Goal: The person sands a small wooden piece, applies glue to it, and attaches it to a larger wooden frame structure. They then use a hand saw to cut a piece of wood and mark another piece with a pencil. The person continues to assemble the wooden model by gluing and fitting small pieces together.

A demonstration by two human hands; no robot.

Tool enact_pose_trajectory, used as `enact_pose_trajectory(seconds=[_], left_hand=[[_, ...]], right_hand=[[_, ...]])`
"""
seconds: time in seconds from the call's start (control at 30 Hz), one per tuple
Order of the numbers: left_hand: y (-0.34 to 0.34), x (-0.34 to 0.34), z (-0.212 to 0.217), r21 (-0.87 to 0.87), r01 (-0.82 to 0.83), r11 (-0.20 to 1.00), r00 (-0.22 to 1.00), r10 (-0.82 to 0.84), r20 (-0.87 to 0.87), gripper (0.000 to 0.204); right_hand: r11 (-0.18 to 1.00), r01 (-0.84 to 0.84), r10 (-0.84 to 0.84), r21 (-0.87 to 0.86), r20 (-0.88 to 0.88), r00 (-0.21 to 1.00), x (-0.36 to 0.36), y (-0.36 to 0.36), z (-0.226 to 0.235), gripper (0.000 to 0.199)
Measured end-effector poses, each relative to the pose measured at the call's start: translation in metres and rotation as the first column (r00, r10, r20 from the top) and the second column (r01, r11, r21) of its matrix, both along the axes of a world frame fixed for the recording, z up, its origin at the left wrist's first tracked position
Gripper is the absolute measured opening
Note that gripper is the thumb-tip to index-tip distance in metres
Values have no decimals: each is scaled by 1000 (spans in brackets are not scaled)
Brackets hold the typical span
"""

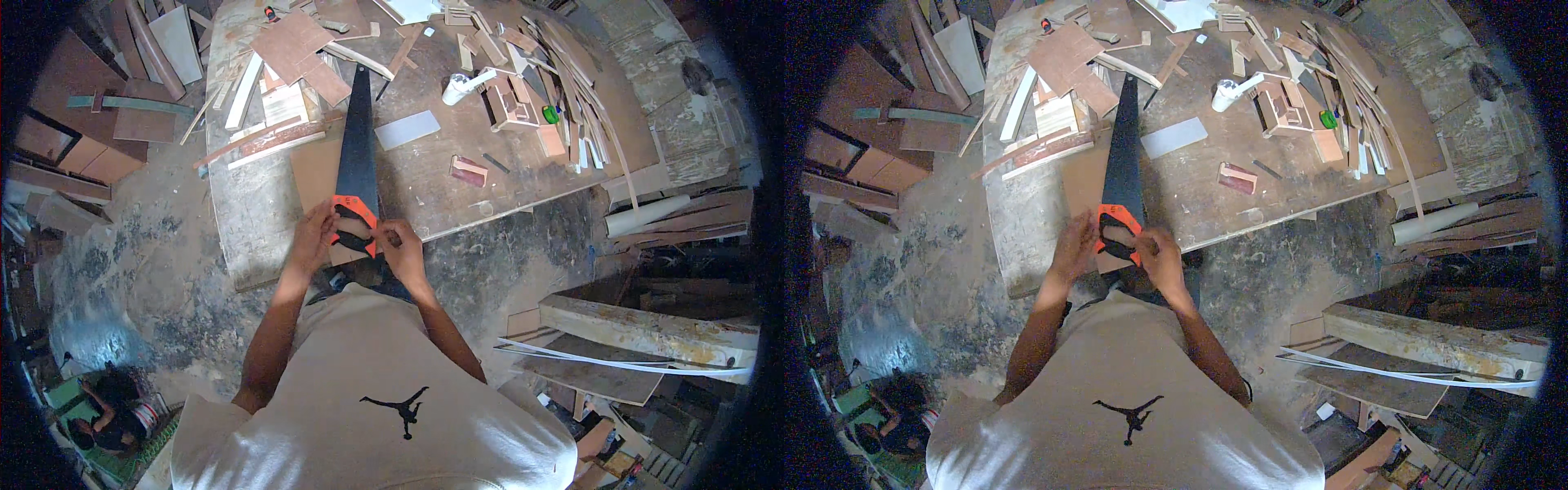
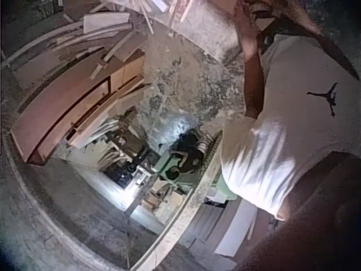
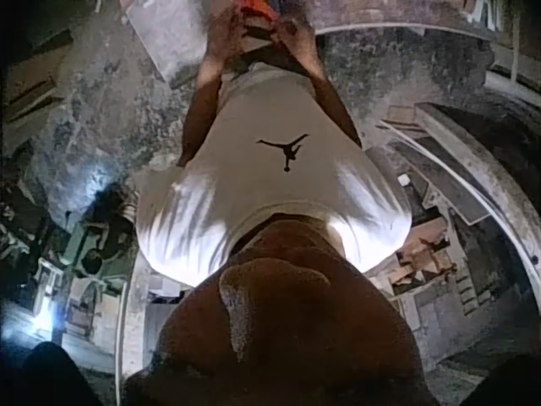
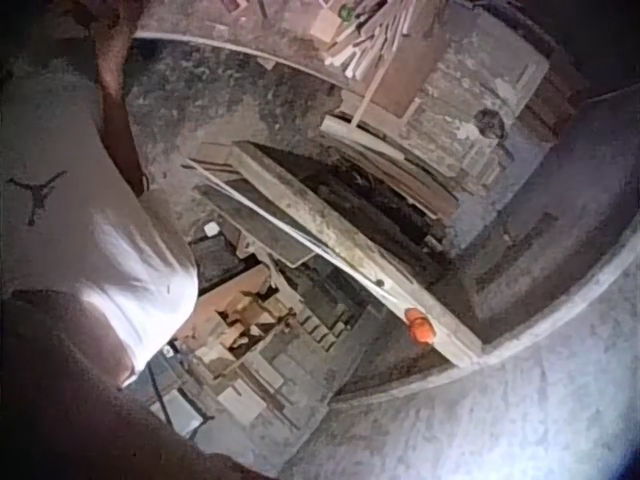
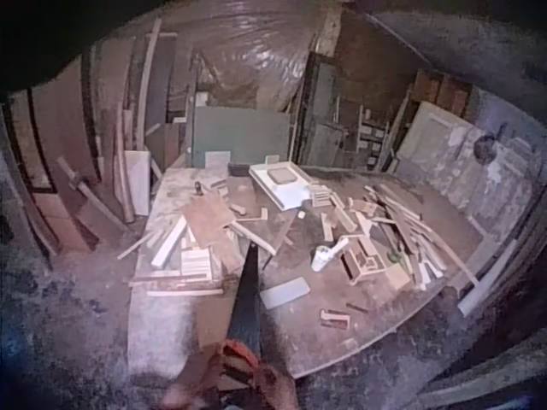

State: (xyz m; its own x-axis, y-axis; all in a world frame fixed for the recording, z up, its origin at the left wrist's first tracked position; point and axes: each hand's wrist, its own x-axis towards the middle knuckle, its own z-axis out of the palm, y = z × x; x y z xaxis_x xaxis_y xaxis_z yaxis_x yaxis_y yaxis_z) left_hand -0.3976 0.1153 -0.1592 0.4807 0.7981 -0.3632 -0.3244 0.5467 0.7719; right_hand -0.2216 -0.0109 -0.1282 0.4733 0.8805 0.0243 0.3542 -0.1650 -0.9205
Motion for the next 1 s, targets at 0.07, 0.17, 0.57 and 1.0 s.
enact_pose_trajectory(seconds=[0.07,0.17,0.57,1.0], left_hand=[[9,-10,-8,-223,-15,975,995,37,94,25],[8,-8,2,-272,-139,952,985,160,56,29],[13,12,28,14,15,1000,992,-13,-127,41],[-10,46,67,175,406,897,884,-337,-323,29]], right_hand=[[997,-20,16,-75,-52,999,1,-3,3,12],[996,-19,18,-91,-12,1000,1,-5,7,10],[999,-11,11,-44,14,1000,-11,-2,21,12],[997,17,-18,77,10,1000,-14,0,4,9]])
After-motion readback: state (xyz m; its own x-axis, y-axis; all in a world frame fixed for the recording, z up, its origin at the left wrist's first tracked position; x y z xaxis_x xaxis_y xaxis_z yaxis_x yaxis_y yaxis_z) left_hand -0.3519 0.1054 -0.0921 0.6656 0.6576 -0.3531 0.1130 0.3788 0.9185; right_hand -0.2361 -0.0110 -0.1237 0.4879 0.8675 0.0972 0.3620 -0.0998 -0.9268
